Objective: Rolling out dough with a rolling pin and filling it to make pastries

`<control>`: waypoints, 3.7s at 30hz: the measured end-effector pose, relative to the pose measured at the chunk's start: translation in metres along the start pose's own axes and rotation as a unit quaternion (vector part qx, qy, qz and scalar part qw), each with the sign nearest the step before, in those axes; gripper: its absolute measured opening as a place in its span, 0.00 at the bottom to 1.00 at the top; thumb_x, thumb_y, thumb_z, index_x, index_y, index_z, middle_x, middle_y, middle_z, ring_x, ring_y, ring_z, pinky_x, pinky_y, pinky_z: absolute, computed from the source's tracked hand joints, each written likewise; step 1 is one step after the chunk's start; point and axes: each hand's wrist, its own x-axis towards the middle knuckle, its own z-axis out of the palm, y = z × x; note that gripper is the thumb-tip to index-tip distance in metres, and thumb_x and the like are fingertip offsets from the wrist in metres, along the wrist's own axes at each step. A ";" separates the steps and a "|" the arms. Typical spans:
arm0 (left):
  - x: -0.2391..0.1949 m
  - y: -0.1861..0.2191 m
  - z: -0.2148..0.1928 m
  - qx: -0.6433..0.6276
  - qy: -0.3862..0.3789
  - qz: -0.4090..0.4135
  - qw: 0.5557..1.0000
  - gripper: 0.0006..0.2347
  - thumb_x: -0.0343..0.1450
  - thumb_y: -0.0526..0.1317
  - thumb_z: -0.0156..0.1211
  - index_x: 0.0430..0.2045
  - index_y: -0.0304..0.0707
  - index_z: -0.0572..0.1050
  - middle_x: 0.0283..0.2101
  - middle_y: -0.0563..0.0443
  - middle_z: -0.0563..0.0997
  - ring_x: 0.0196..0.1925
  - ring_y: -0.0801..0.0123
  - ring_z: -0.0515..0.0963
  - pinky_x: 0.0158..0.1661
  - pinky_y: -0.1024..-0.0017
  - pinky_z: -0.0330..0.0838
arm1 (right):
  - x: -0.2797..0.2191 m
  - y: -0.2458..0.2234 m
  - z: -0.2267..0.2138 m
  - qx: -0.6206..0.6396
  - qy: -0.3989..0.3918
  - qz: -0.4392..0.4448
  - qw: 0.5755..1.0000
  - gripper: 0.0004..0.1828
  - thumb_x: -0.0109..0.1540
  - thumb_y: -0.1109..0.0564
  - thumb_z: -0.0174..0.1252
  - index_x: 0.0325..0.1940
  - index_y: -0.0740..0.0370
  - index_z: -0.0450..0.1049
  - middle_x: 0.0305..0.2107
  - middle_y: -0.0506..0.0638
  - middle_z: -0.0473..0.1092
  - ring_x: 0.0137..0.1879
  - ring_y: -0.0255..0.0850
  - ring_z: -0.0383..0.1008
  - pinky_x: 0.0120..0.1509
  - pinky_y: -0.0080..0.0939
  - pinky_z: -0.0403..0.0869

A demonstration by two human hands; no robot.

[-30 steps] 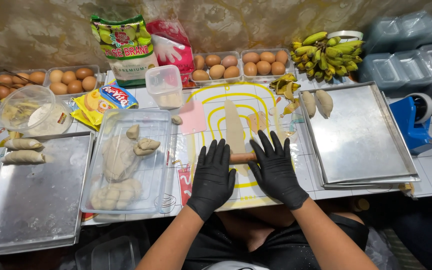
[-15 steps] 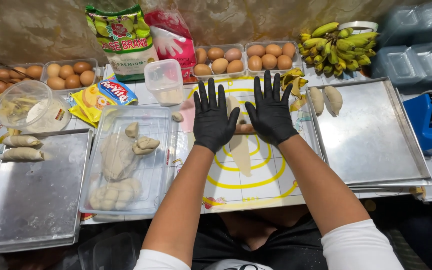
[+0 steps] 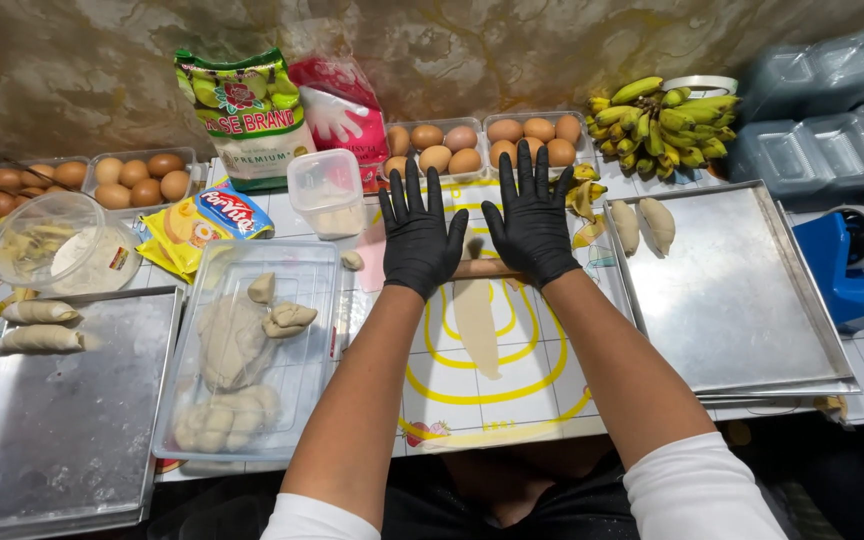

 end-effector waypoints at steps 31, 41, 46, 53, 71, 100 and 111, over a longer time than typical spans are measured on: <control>-0.170 0.042 -0.076 -0.045 -0.001 0.090 0.995 0.38 0.72 0.60 0.49 0.68 0.25 0.55 0.75 0.30 0.52 0.78 0.42 0.48 0.72 0.50 0.41 | -0.162 -0.028 -0.052 0.025 -0.029 -0.117 0.992 0.45 0.67 0.34 0.43 0.79 0.65 0.45 0.76 0.63 0.43 0.82 0.58 0.37 0.81 0.63 0.37; -0.042 0.015 -0.041 0.008 -0.095 -0.030 0.995 0.40 0.74 0.68 0.27 0.71 0.30 0.53 0.77 0.31 0.46 0.80 0.43 0.39 0.74 0.51 0.31 | -0.035 -0.018 -0.020 0.000 -0.083 0.006 0.996 0.44 0.71 0.29 0.30 0.81 0.62 0.43 0.78 0.64 0.38 0.82 0.62 0.33 0.81 0.70 0.35; -0.121 0.038 -0.073 -0.002 -0.076 0.020 0.997 0.37 0.74 0.63 0.41 0.68 0.26 0.58 0.75 0.29 0.53 0.78 0.40 0.46 0.73 0.50 0.37 | -0.110 -0.034 -0.054 0.001 -0.107 -0.030 0.994 0.42 0.71 0.33 0.33 0.79 0.64 0.46 0.76 0.66 0.43 0.81 0.62 0.38 0.79 0.71 0.39; -0.140 0.040 -0.076 -0.022 -0.119 0.037 0.992 0.38 0.70 0.62 0.47 0.68 0.28 0.57 0.75 0.32 0.52 0.78 0.40 0.45 0.72 0.50 0.37 | -0.140 -0.030 -0.052 -0.034 -0.099 -0.061 0.993 0.44 0.67 0.31 0.37 0.77 0.64 0.50 0.75 0.66 0.45 0.80 0.63 0.41 0.78 0.69 0.44; -0.191 0.048 -0.095 -0.107 -0.041 0.098 0.989 0.36 0.71 0.56 0.53 0.68 0.25 0.56 0.74 0.31 0.56 0.77 0.41 0.52 0.71 0.47 0.47 | -0.190 -0.032 -0.062 0.039 -0.041 -0.104 0.993 0.46 0.65 0.34 0.46 0.78 0.64 0.48 0.75 0.64 0.48 0.80 0.57 0.46 0.80 0.60 0.46; -0.089 0.030 -0.053 0.025 -0.122 0.019 0.992 0.39 0.71 0.66 0.39 0.68 0.28 0.59 0.75 0.30 0.53 0.79 0.40 0.45 0.73 0.50 0.35 | -0.079 -0.033 -0.047 -0.036 -0.129 0.005 0.991 0.43 0.70 0.30 0.31 0.78 0.62 0.51 0.77 0.63 0.44 0.82 0.59 0.39 0.81 0.67 0.36; -0.223 0.043 -0.098 -0.107 -0.073 0.135 0.982 0.39 0.70 0.55 0.53 0.71 0.28 0.50 0.77 0.33 0.49 0.79 0.44 0.46 0.72 0.49 0.40 | -0.223 -0.045 -0.064 0.026 -0.020 -0.083 0.996 0.46 0.65 0.37 0.46 0.79 0.66 0.46 0.75 0.65 0.46 0.80 0.57 0.46 0.82 0.59 0.44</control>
